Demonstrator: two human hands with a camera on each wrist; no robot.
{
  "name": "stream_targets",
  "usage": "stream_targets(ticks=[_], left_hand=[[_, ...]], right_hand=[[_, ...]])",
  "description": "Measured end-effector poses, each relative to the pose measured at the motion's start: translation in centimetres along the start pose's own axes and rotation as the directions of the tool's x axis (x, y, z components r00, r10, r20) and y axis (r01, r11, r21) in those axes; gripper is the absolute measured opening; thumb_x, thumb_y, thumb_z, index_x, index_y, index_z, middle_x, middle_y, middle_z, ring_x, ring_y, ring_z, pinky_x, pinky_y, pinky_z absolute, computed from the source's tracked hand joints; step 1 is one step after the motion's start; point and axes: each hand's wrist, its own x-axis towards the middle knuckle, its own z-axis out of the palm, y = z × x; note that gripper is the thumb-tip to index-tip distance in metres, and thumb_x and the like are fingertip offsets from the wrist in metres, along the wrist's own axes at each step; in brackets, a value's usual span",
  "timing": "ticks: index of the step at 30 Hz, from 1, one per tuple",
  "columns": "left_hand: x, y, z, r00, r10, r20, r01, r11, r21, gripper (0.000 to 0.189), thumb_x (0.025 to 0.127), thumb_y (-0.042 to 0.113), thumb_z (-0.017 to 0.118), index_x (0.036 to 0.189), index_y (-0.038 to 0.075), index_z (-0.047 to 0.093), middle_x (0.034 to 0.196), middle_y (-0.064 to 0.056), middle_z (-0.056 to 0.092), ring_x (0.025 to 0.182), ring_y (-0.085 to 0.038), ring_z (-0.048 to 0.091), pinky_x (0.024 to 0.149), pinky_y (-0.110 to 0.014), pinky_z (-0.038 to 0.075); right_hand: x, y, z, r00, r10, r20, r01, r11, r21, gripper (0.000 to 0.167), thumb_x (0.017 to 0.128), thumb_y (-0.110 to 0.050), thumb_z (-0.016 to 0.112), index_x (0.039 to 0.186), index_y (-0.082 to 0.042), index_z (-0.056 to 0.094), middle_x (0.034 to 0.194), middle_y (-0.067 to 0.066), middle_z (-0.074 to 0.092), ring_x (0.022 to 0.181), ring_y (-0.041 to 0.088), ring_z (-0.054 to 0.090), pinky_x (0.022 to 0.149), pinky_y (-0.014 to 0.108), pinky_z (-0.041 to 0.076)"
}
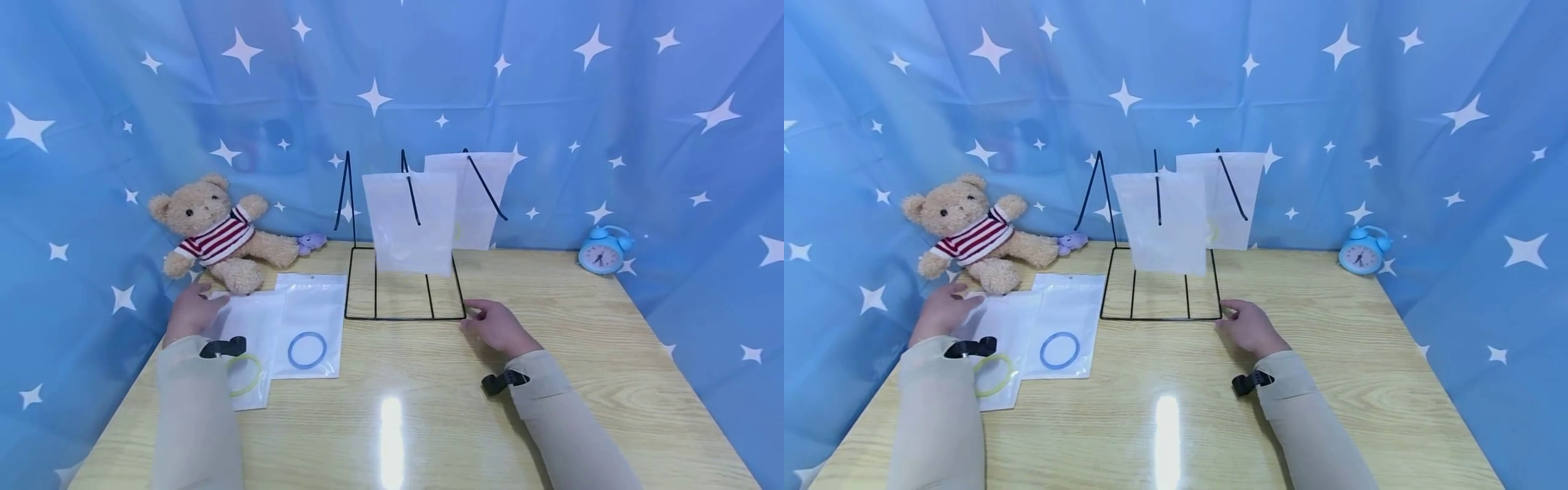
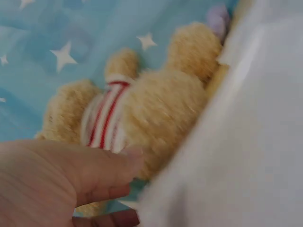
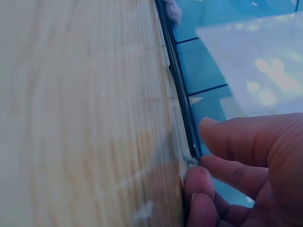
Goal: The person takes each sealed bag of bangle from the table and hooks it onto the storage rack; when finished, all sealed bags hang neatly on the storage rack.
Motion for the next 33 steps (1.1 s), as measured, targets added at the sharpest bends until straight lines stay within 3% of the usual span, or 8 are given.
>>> stream_targets(ticks=[4, 9, 12, 19, 24, 27, 30, 33], left_hand=[[0.8, -0.6, 0.5, 0.998, -0.058, -0.021, 0.059, 0.998, 0.036, 0.085, 0.103, 0.035, 0.059, 0.163, -0.009, 0.018, 0.162, -0.039, 0.030, 0.147, -0.059, 0.033, 0.118, -0.069, 0.034], [0.7, -0.3, 0.6, 0.993, -0.116, -0.034, 0.117, 0.993, 0.033, 0.081, 0.103, 0.029, 0.057, 0.166, -0.002, 0.017, 0.166, -0.035, 0.025, 0.150, -0.061, 0.026, 0.117, -0.079, 0.020], [0.4, -0.1, 0.5, 0.991, -0.133, -0.033, 0.134, 0.991, 0.016, 0.076, 0.104, 0.024, 0.055, 0.167, 0.001, 0.019, 0.168, -0.034, 0.022, 0.150, -0.062, 0.023, 0.117, -0.080, 0.017], [-0.9, 0.1, -0.7, 0.999, -0.054, 0.003, 0.054, 0.998, -0.032, 0.076, 0.099, 0.006, 0.044, 0.167, 0.000, 0.011, 0.169, -0.036, 0.012, 0.149, -0.061, 0.025, 0.115, -0.075, 0.033], [-1.4, 0.9, -1.2, 0.999, -0.017, 0.036, 0.018, 1.000, -0.006, 0.071, 0.098, 0.001, 0.037, 0.167, 0.004, 0.021, 0.170, -0.034, 0.012, 0.148, -0.057, 0.028, 0.111, -0.071, 0.039], [-1.8, 1.5, -1.4, 0.998, 0.012, 0.059, -0.011, 1.000, -0.016, 0.067, 0.100, 0.004, 0.035, 0.166, 0.009, 0.030, 0.170, -0.033, 0.014, 0.128, -0.054, 0.044, 0.090, -0.057, 0.048], [-2.3, 2.1, -1.8, 0.993, 0.088, 0.078, -0.086, 0.996, -0.022, 0.064, 0.100, 0.005, 0.033, 0.164, 0.010, 0.037, 0.169, -0.034, 0.017, 0.092, -0.042, 0.047, 0.067, -0.043, 0.042], [-2.9, 2.8, -2.0, 0.984, 0.159, 0.082, -0.156, 0.987, -0.040, 0.060, 0.102, 0.009, 0.034, 0.161, 0.012, 0.044, 0.162, -0.035, 0.029, 0.075, -0.035, 0.045, 0.062, -0.040, 0.041]], right_hand=[[0.0, 0.1, -0.1, 1.000, -0.003, -0.001, 0.003, 1.000, 0.009, 0.058, 0.104, -0.027, 0.067, 0.156, -0.005, 0.051, 0.128, 0.023, 0.065, 0.103, 0.028, 0.065, 0.078, 0.039, 0.053], [0.2, 0.2, 0.0, 1.000, -0.007, -0.006, 0.007, 1.000, 0.011, 0.059, 0.104, -0.028, 0.068, 0.156, -0.006, 0.051, 0.129, 0.023, 0.065, 0.107, 0.030, 0.065, 0.079, 0.039, 0.053], [0.3, 0.3, 0.1, 1.000, -0.008, -0.005, 0.008, 1.000, 0.011, 0.059, 0.104, -0.028, 0.067, 0.156, -0.006, 0.051, 0.127, 0.022, 0.066, 0.105, 0.029, 0.065, 0.078, 0.038, 0.052], [0.3, 0.5, 0.2, 1.000, -0.008, -0.004, 0.008, 1.000, 0.003, 0.059, 0.104, -0.028, 0.067, 0.156, -0.005, 0.051, 0.130, 0.023, 0.065, 0.105, 0.029, 0.065, 0.076, 0.037, 0.053], [0.4, 0.7, 0.3, 1.000, -0.001, -0.011, 0.002, 1.000, 0.006, 0.058, 0.104, -0.027, 0.067, 0.155, -0.006, 0.052, 0.128, 0.023, 0.065, 0.101, 0.027, 0.065, 0.075, 0.037, 0.053], [0.3, 0.7, 0.3, 1.000, 0.002, -0.015, -0.002, 1.000, 0.005, 0.058, 0.104, -0.027, 0.067, 0.155, -0.006, 0.052, 0.127, 0.022, 0.065, 0.100, 0.027, 0.065, 0.074, 0.037, 0.052], [0.3, 0.6, 0.2, 1.000, 0.003, -0.017, -0.003, 1.000, 0.004, 0.058, 0.104, -0.027, 0.068, 0.156, -0.007, 0.052, 0.128, 0.023, 0.064, 0.103, 0.029, 0.064, 0.075, 0.037, 0.052], [0.2, 0.4, 0.2, 1.000, 0.002, -0.018, -0.002, 1.000, 0.005, 0.058, 0.103, -0.027, 0.068, 0.156, -0.007, 0.052, 0.130, 0.024, 0.064, 0.107, 0.031, 0.064, 0.076, 0.037, 0.052]])
